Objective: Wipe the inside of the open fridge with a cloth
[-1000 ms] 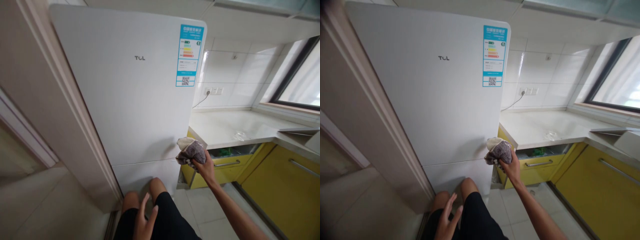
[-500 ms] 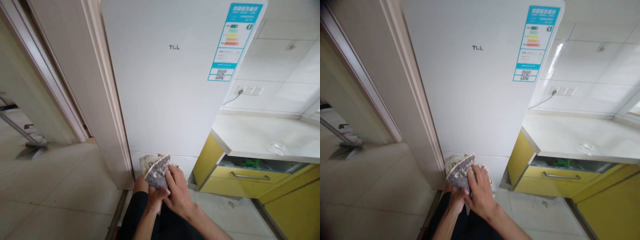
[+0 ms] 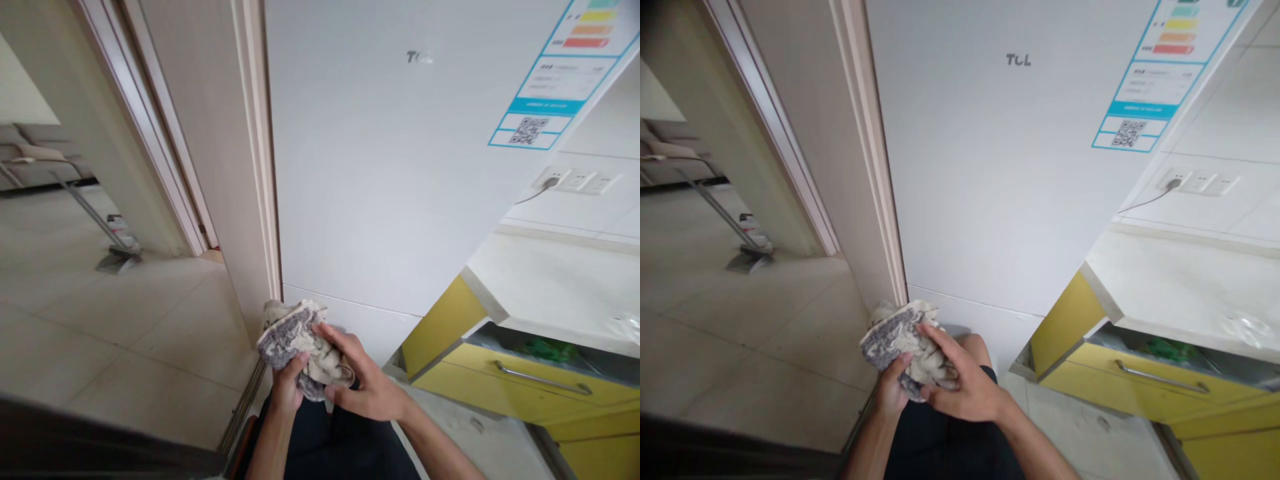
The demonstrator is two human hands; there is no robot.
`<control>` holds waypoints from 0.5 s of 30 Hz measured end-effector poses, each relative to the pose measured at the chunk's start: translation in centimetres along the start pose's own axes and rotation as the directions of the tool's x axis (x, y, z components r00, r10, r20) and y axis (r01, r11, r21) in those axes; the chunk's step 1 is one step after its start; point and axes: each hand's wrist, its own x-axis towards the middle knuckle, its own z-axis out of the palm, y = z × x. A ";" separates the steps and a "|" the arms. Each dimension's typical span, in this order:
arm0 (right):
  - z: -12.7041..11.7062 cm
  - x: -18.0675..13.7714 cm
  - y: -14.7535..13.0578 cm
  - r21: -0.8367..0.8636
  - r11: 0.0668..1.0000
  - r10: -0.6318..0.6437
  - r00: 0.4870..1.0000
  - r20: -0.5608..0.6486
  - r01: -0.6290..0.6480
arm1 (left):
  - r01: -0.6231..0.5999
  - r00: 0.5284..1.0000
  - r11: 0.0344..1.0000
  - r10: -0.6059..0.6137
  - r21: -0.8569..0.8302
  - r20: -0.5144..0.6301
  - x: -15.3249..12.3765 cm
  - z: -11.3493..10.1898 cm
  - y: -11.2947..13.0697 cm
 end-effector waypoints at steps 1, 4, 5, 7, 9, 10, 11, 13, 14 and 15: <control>-0.3 0.3 0.1 0.085 0.996 0.006 1.000 0.002 -0.007 | 0.009 0.999 1.000 -0.009 -0.016 -0.034 0.2 -0.8 0.3; -1.2 2.1 0.9 0.202 0.979 -0.004 0.997 -0.083 0.021 | 0.062 0.990 0.996 -0.070 -0.070 -0.124 0.7 -3.6 1.0; -1.6 3.1 1.2 0.175 0.984 -0.014 0.992 -0.129 0.037 | 0.081 0.985 0.993 -0.093 -0.085 -0.144 0.8 -4.6 1.1; -2.3 5.4 1.9 0.007 0.997 -0.069 0.978 -0.196 0.071 | 0.109 0.978 0.989 -0.125 -0.098 -0.165 0.9 -6.3 1.2; -2.9 8.5 2.6 -0.258 0.961 -0.145 0.976 -0.162 0.100 | 0.100 0.977 0.991 -0.115 -0.092 -0.182 1.0 -7.8 1.1; -3.0 10.2 3.0 -0.397 0.910 -0.175 0.979 -0.106 0.120 | 0.083 0.976 0.993 -0.098 -0.086 -0.193 0.9 -8.4 1.0; -3.0 11.9 3.4 -0.529 0.837 -0.191 0.981 -0.037 0.143 | 0.067 0.975 0.995 -0.082 -0.079 -0.205 0.9 -9.0 1.0; -2.7 15.6 4.5 -0.751 0.634 -0.167 0.981 0.101 0.185 | 0.039 0.971 0.997 -0.055 -0.069 -0.234 0.7 -10.0 1.1; -2.4 17.4 5.2 -0.832 0.515 -0.137 0.978 0.158 0.206 | 0.034 0.967 0.997 -0.049 -0.066 -0.249 0.6 -10.5 1.3; -2.2 19.2 6.0 -0.888 0.398 -0.103 0.973 0.208 0.231 | 0.042 0.966 0.997 -0.056 -0.062 -0.253 0.5 -10.9 1.4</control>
